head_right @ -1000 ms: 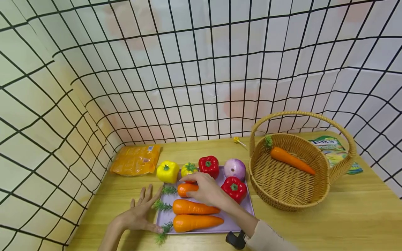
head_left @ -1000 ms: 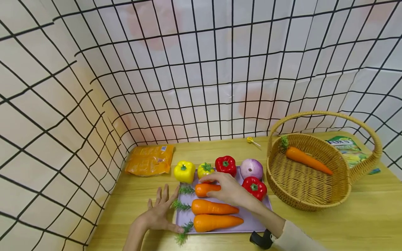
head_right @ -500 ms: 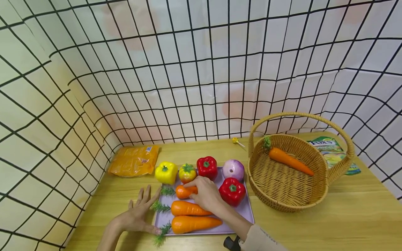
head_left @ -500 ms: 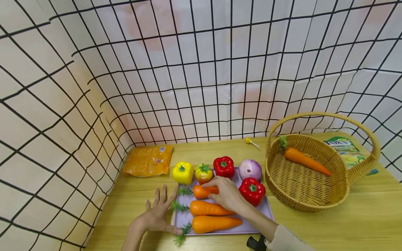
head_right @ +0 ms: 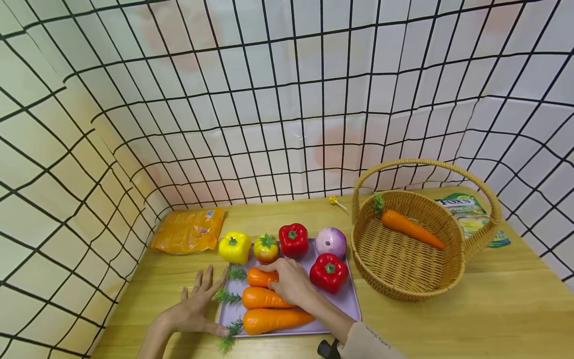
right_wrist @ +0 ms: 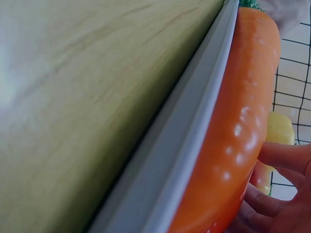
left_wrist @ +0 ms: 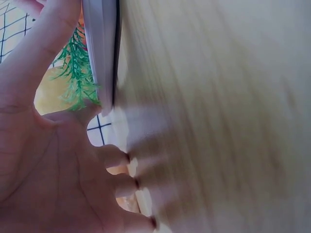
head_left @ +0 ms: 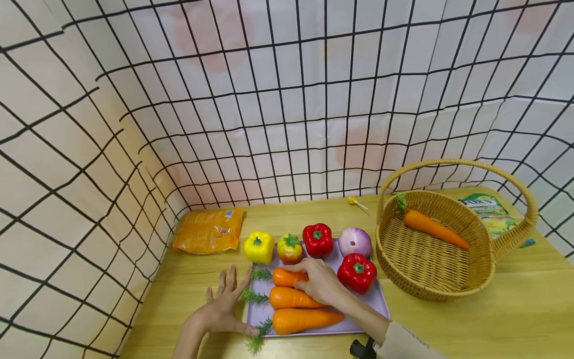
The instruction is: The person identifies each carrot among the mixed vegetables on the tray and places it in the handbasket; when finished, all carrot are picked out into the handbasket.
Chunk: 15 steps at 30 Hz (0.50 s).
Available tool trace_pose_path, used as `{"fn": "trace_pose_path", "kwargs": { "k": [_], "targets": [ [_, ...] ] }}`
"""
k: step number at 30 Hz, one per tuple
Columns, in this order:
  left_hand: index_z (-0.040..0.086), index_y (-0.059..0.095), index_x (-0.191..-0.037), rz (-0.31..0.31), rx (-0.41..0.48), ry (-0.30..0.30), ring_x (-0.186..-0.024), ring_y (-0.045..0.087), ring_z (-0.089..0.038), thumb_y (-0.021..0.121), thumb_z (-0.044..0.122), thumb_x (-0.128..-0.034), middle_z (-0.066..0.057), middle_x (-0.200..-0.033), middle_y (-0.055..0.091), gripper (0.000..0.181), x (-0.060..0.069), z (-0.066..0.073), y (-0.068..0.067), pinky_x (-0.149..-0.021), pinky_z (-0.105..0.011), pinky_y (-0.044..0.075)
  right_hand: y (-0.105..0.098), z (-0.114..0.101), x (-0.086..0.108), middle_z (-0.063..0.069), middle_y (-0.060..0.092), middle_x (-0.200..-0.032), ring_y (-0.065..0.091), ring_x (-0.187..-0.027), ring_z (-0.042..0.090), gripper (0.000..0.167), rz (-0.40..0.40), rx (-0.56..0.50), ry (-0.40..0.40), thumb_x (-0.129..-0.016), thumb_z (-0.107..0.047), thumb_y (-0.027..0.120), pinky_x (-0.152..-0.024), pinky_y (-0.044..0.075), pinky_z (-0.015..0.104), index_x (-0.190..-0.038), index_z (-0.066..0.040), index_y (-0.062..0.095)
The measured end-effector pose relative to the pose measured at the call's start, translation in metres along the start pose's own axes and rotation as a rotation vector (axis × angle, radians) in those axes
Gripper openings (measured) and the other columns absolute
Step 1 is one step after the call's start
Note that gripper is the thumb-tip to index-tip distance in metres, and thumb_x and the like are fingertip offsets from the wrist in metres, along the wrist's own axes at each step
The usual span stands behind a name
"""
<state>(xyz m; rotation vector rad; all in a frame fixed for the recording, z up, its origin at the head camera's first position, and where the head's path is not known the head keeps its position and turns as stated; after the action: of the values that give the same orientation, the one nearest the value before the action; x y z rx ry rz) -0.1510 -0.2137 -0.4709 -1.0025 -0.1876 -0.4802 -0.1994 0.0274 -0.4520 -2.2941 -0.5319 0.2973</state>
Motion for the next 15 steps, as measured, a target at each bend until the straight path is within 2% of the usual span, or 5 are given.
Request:
{"fn": "trace_pose_path", "kwargs": {
  "k": [4, 9, 12, 15],
  "targets": [
    [0.026, 0.003, -0.167, -0.007, 0.012, -0.005, -0.153, -0.024, -0.052, 0.094, 0.049, -0.0664, -0.028, -0.167, -0.023, 0.138, 0.001, 0.0, 0.0, -0.112, -0.084, -0.011, 0.0, 0.0, 0.0, 0.014, 0.075, -0.118, 0.066, -0.099, 0.024, 0.043, -0.017, 0.006, -0.016, -0.086, -0.002, 0.08, -0.077, 0.05, 0.037, -0.128, -0.012, 0.075],
    [0.024, 0.006, -0.167, -0.007, 0.022, -0.011, -0.154, -0.023, -0.053, 0.094, 0.051, -0.0663, -0.028, -0.168, -0.022, 0.136, 0.003, -0.002, -0.001, -0.112, -0.084, -0.011, 0.0, -0.012, 0.001, 0.012, 0.073, -0.109, 0.059, -0.09, 0.019, 0.045, -0.025, 0.046, -0.063, -0.09, -0.003, 0.077, -0.074, 0.045, 0.032, -0.134, -0.008, 0.07],
    [0.023, 0.007, -0.167, -0.007, 0.022, -0.005, -0.154, -0.023, -0.053, 0.093, 0.051, -0.0665, -0.028, -0.168, -0.022, 0.136, 0.002, -0.002, -0.001, -0.112, -0.085, -0.011, -0.004, -0.02, 0.003, 0.01, 0.073, -0.109, 0.059, -0.091, 0.02, 0.046, -0.012, 0.07, -0.08, -0.091, -0.005, 0.076, -0.076, 0.047, 0.034, -0.136, -0.009, 0.069],
    [0.021, 0.01, -0.167, -0.013, 0.022, 0.001, -0.153, -0.024, -0.053, 0.093, 0.052, -0.0672, -0.028, -0.167, -0.022, 0.133, 0.001, -0.002, -0.001, -0.112, -0.084, -0.012, -0.011, -0.027, 0.009, 0.01, 0.073, -0.116, 0.059, -0.095, 0.02, 0.047, -0.025, 0.038, -0.078, -0.092, -0.006, 0.075, -0.082, 0.048, 0.037, -0.138, -0.01, 0.067]
  ]
}}
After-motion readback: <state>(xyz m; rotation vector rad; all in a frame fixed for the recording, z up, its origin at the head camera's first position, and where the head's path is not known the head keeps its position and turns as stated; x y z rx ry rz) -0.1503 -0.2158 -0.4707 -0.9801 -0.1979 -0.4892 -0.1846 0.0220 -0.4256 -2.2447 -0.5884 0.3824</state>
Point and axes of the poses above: each hand's wrist, its own x-axis away from the middle knuckle, its own y-axis out of the palm, z = x × y, the point moved 4 cm from there along -x, towards the middle knuckle
